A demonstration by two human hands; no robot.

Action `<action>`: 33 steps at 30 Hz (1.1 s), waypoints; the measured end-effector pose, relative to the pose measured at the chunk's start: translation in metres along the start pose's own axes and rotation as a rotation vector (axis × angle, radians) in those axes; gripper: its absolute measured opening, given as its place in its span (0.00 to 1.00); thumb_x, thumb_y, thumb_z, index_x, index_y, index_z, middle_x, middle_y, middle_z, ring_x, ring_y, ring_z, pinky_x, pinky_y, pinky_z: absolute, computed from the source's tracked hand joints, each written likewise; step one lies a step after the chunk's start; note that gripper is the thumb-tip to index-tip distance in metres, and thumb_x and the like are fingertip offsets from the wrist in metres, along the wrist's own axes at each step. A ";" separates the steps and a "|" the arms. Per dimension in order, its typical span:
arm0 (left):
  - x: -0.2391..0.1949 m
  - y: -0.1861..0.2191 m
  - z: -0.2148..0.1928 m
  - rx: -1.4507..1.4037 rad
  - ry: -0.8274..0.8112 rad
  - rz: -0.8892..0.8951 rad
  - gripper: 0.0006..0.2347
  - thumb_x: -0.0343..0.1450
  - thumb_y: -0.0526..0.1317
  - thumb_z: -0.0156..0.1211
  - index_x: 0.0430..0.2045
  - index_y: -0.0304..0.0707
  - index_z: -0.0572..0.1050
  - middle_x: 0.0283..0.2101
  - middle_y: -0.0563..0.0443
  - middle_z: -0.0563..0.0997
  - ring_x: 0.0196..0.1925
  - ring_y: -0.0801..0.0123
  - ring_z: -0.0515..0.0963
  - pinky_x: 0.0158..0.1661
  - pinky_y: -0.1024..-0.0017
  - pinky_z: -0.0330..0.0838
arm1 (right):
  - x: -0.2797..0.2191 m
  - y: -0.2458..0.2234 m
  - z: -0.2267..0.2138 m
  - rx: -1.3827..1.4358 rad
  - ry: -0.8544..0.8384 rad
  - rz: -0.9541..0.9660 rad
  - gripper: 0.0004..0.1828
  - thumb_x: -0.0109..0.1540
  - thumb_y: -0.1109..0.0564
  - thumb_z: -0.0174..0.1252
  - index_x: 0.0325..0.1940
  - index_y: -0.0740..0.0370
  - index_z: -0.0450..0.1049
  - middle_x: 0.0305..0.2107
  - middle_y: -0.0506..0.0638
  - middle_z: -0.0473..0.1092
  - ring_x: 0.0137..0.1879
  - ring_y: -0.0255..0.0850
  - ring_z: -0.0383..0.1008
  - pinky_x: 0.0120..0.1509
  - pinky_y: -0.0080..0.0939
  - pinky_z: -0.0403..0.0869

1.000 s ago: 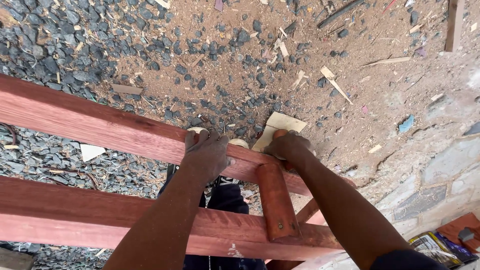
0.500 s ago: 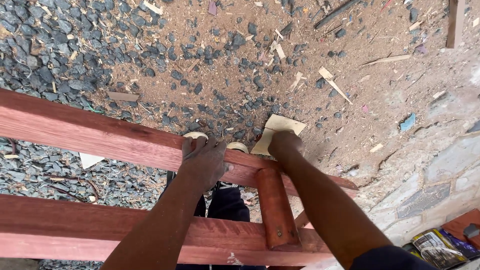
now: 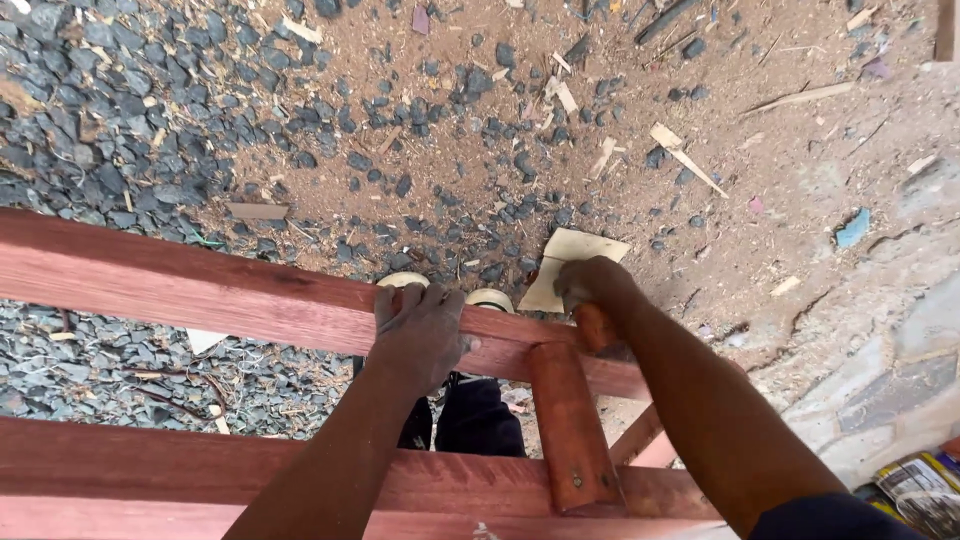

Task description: The person sands the edges and corners of a reddish-brown wooden frame using a sanding block. The person holds the frame steady with one hand while moving the sanding block back and forth along the wood surface.

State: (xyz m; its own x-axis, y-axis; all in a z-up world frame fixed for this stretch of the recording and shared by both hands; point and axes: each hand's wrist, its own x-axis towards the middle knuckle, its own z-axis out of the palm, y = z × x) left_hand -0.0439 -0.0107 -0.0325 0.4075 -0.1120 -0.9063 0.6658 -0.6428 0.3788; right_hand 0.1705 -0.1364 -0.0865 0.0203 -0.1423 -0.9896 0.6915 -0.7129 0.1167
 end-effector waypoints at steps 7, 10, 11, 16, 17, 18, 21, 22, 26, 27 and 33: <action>0.000 0.001 -0.004 -0.039 -0.020 0.020 0.27 0.77 0.59 0.51 0.68 0.50 0.58 0.64 0.47 0.62 0.69 0.53 0.56 0.69 0.41 0.38 | 0.094 0.043 0.058 -0.152 0.176 0.179 0.20 0.53 0.43 0.66 0.46 0.51 0.84 0.40 0.50 0.80 0.52 0.51 0.81 0.45 0.61 0.80; -0.001 0.001 -0.014 -0.059 -0.030 0.028 0.26 0.78 0.56 0.49 0.70 0.52 0.55 0.67 0.48 0.60 0.72 0.54 0.54 0.70 0.41 0.37 | 0.077 0.064 0.046 0.804 -0.088 0.227 0.20 0.51 0.49 0.71 0.44 0.58 0.84 0.40 0.60 0.81 0.54 0.55 0.80 0.51 0.55 0.77; -0.001 0.001 -0.012 -0.063 -0.053 0.017 0.25 0.78 0.55 0.48 0.71 0.53 0.54 0.68 0.50 0.59 0.72 0.55 0.53 0.70 0.41 0.36 | 0.083 0.076 0.055 1.108 -0.161 0.185 0.20 0.51 0.49 0.70 0.45 0.57 0.81 0.39 0.59 0.80 0.50 0.54 0.80 0.51 0.54 0.78; -0.001 -0.003 -0.008 -0.088 -0.090 0.001 0.25 0.79 0.56 0.46 0.71 0.55 0.53 0.69 0.51 0.58 0.74 0.56 0.52 0.71 0.40 0.35 | 0.071 0.073 0.042 1.161 -0.193 0.189 0.19 0.57 0.50 0.65 0.49 0.58 0.79 0.39 0.59 0.79 0.50 0.58 0.80 0.52 0.57 0.78; -0.002 -0.001 -0.011 -0.085 -0.081 0.003 0.26 0.79 0.56 0.46 0.72 0.55 0.53 0.69 0.51 0.59 0.74 0.56 0.52 0.71 0.40 0.35 | 0.063 0.057 0.035 0.522 -0.055 0.099 0.18 0.57 0.46 0.64 0.48 0.54 0.81 0.39 0.54 0.79 0.51 0.51 0.81 0.52 0.55 0.79; -0.002 0.000 -0.013 -0.082 -0.072 0.004 0.26 0.79 0.56 0.46 0.73 0.56 0.52 0.69 0.52 0.59 0.74 0.57 0.52 0.71 0.40 0.35 | 0.054 0.043 0.028 -0.117 0.079 0.001 0.18 0.58 0.42 0.62 0.47 0.50 0.84 0.38 0.49 0.80 0.52 0.45 0.81 0.52 0.53 0.80; -0.007 0.005 -0.022 -0.093 -0.094 -0.014 0.24 0.80 0.53 0.45 0.72 0.56 0.53 0.68 0.51 0.59 0.74 0.57 0.52 0.71 0.42 0.34 | 0.113 0.019 0.069 0.133 0.147 0.336 0.27 0.63 0.48 0.56 0.60 0.69 0.73 0.51 0.72 0.68 0.56 0.74 0.73 0.41 0.83 0.74; -0.004 0.003 -0.024 -0.084 -0.087 -0.019 0.24 0.80 0.53 0.45 0.72 0.56 0.53 0.68 0.51 0.59 0.74 0.57 0.52 0.71 0.42 0.34 | 0.115 0.026 0.062 0.140 0.154 0.329 0.27 0.63 0.48 0.56 0.60 0.69 0.73 0.51 0.72 0.68 0.56 0.74 0.73 0.41 0.83 0.74; -0.005 0.009 -0.018 -0.080 -0.142 -0.019 0.27 0.78 0.58 0.46 0.72 0.58 0.53 0.70 0.53 0.59 0.75 0.57 0.51 0.71 0.42 0.33 | 0.060 0.067 0.055 0.627 0.009 0.114 0.25 0.59 0.45 0.60 0.55 0.62 0.79 0.48 0.62 0.75 0.59 0.60 0.75 0.60 0.66 0.74; -0.005 0.005 -0.023 -0.087 -0.143 -0.036 0.27 0.78 0.59 0.45 0.72 0.58 0.53 0.70 0.52 0.59 0.75 0.56 0.51 0.71 0.42 0.32 | 0.039 0.067 0.042 1.214 -0.102 0.024 0.26 0.63 0.46 0.54 0.59 0.65 0.76 0.53 0.63 0.75 0.64 0.57 0.72 0.69 0.60 0.71; -0.007 0.008 -0.029 -0.077 -0.152 -0.025 0.26 0.79 0.57 0.45 0.72 0.56 0.52 0.70 0.52 0.58 0.75 0.56 0.51 0.70 0.42 0.32 | 0.079 0.103 0.077 1.517 -0.230 0.076 0.22 0.54 0.48 0.68 0.47 0.63 0.77 0.37 0.60 0.78 0.44 0.52 0.80 0.49 0.51 0.78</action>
State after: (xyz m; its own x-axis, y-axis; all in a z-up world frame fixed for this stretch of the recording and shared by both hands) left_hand -0.0239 0.0070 -0.0176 0.2944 -0.2138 -0.9315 0.7231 -0.5875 0.3633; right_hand 0.1877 -0.2736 -0.1468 -0.1872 -0.2073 -0.9602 -0.6726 -0.6853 0.2791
